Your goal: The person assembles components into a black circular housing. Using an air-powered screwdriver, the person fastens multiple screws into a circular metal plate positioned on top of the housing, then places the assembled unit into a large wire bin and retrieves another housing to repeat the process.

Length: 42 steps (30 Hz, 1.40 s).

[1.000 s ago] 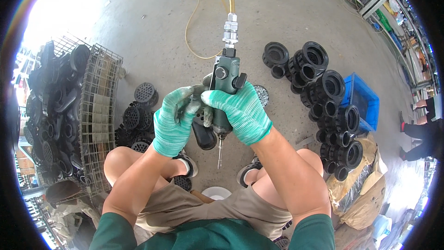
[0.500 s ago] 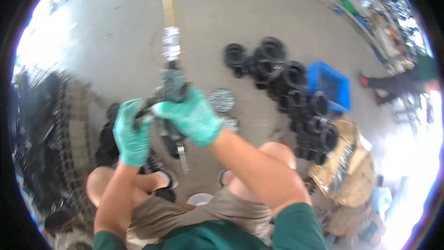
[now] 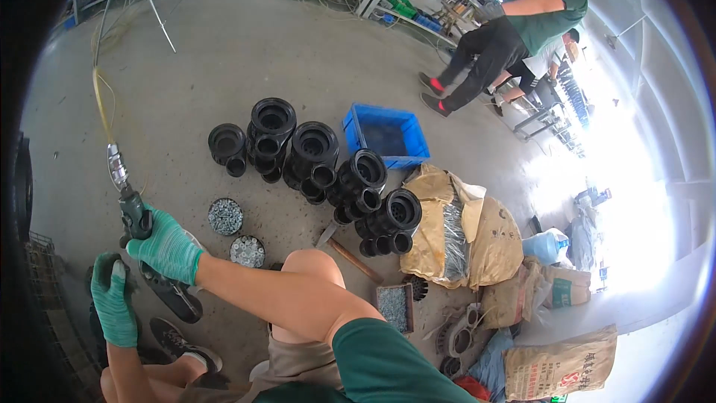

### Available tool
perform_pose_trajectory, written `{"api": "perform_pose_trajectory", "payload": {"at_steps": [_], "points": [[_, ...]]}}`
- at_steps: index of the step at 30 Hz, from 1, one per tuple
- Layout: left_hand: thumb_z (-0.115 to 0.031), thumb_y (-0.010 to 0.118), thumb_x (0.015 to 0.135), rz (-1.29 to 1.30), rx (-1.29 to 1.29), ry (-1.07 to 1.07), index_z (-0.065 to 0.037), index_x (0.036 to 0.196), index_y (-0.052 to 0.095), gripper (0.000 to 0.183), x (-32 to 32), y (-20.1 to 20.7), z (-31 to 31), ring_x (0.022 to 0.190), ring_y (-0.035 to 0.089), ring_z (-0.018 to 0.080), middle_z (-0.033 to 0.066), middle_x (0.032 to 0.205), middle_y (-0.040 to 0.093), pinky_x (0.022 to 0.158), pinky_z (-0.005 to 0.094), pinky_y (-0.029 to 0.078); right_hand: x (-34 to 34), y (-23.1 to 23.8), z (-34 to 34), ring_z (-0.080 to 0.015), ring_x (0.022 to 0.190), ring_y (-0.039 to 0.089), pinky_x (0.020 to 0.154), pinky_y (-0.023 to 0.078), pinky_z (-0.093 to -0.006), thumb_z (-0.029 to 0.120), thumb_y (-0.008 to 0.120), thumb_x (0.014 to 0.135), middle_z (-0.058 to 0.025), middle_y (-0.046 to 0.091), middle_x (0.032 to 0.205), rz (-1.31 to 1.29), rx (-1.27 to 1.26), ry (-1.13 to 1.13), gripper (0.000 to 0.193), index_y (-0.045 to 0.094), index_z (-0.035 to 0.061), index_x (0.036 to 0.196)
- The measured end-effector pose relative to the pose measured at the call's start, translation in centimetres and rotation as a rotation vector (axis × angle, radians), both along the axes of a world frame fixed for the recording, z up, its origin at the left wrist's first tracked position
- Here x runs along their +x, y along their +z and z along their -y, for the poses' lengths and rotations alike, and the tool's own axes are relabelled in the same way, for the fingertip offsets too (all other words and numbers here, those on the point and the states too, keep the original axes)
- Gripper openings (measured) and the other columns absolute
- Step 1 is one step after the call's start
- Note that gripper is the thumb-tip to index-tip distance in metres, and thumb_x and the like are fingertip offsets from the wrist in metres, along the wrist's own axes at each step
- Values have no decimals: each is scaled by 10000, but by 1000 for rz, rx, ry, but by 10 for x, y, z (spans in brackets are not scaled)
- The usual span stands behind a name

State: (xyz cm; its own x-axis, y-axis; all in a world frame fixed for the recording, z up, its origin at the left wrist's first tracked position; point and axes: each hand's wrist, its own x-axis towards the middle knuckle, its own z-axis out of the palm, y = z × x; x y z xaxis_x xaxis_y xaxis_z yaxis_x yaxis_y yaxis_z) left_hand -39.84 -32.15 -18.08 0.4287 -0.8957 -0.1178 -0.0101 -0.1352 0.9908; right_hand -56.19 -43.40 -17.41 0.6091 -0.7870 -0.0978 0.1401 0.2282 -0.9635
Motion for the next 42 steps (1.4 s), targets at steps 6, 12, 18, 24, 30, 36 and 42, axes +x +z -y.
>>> {"api": "perform_pose_trajectory", "payload": {"at_steps": [6,12,18,24,30,36,42], "points": [[-197,720,960,-352,-51,62,-48,1141,639,248,-2,-10,-2,712,596,119,17,894,650,641,278,498,-4,22,2,-125,822,646,763,554,-305,63,708,834,-25,667,900,-48,-45,135,305,574,10,1102],[-214,689,983,-374,-50,174,2,1229,655,329,-2,-11,-7,826,678,148,68,1054,712,744,290,572,11,4,-16,-113,846,612,787,551,-333,146,765,814,-26,671,935,-156,-258,-22,411,610,46,1181],[-59,620,973,-299,-86,-23,36,1329,605,369,-21,-2,-3,1020,680,182,108,1188,688,914,317,574,-3,-2,-6,-98,931,599,844,537,-303,92,798,843,-10,650,1029,48,-139,-40,474,566,25,1252],[-19,609,993,-363,-62,-5,64,1283,618,301,-16,7,-5,971,703,207,143,1142,704,901,333,598,4,9,-11,-84,895,595,814,542,-273,53,793,851,9,636,996,-82,-29,62,419,584,39,1214],[-33,645,976,-688,-66,-77,45,1272,627,307,-7,5,-6,946,725,238,144,1119,717,878,378,619,3,6,-8,-82,823,630,746,563,-269,79,783,861,-24,687,941,-110,-46,34,333,608,30,1141],[-50,671,964,-696,-40,-50,31,1242,645,290,-11,9,-3,932,730,232,136,1102,722,869,385,624,1,3,-5,-83,788,649,709,573,-272,96,771,869,-31,700,914,-128,-46,50,302,609,29,1115],[-70,681,964,-641,5,-37,35,1242,637,301,-11,8,-4,916,724,220,129,1059,720,844,376,624,1,2,-6,-85,742,652,653,571,-267,78,756,876,-37,697,883,-107,18,66,276,611,25,1104]]}}
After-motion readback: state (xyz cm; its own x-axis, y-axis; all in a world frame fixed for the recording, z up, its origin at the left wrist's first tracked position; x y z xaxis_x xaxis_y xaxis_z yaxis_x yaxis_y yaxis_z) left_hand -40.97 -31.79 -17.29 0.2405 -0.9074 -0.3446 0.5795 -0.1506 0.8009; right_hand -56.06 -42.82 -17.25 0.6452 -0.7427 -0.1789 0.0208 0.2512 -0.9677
